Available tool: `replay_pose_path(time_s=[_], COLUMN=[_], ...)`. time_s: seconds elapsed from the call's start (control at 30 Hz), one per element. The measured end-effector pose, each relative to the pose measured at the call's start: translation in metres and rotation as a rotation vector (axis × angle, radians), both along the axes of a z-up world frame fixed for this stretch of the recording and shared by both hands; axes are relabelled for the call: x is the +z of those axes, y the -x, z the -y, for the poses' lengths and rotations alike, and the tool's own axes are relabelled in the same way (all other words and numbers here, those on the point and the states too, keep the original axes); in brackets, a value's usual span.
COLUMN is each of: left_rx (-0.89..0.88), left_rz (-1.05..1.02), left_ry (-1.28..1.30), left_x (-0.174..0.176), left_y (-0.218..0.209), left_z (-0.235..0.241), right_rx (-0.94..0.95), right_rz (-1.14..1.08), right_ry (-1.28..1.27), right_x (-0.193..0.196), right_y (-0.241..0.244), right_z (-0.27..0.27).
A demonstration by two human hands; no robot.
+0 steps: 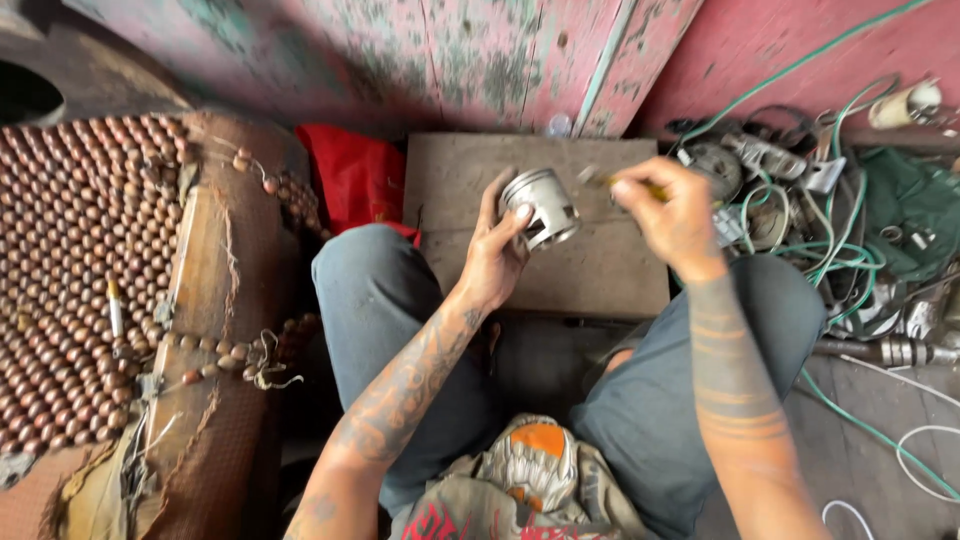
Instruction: Cleaning carbon deposits from a motorcycle piston using a utility knife and a wire brush
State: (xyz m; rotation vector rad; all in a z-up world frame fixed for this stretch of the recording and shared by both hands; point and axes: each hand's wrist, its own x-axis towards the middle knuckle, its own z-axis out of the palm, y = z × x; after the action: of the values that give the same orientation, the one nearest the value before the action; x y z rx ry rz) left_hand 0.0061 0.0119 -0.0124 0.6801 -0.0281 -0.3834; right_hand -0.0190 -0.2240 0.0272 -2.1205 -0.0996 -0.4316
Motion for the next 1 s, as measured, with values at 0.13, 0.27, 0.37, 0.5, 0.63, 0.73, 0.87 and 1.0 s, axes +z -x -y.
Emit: replay_pose_path(time_s=[0.13,0.27,0.37,0.5,0.63,0.73,0.87,1.0], left_rx=[-0.047,-0.050,-0.005,-0.011,-0.033,-0.041,-0.118,-0.179], left_rz=[0.023,-0.051,-0.077,0.118,0.251,0.323,0.350,0.376], left_ry=[0.006,0.042,0.048,-0.057,-0.092,-0.079,-0.077,-0.144], left_x=[0.008,-0.020,-0.006,0.009,0.010,0.009,0.014,0.029], left_y=[0.003,-0.001,-0.004,0.000,0.006,0.004,0.011,0.009], left_z=[-0.003,-0.003,-0.007,-0.009,-0.007,-0.004,-0.008,-0.011], right_rx=[0.045,0.178,0.079,0.154,0.146,0.148,0.185,0.195], right_rz=[-0.002,0.126,0.151,0.217,0.182,0.186,0.197,0.154], right_ry=[-0.247,-0.007,0.059,0.054,0.266,0.101,0.229,0.150], right_x=[0.037,0.042,0.033,0.056,0.045,0.055,0.045,0.058], right_y=[0.020,0.020,0.019,0.036,0.027,0.030,0.030,0.036], right_z=[-0.012,-0.018,0.006,-0.038,-0.012,-0.017,-0.014,-0.027])
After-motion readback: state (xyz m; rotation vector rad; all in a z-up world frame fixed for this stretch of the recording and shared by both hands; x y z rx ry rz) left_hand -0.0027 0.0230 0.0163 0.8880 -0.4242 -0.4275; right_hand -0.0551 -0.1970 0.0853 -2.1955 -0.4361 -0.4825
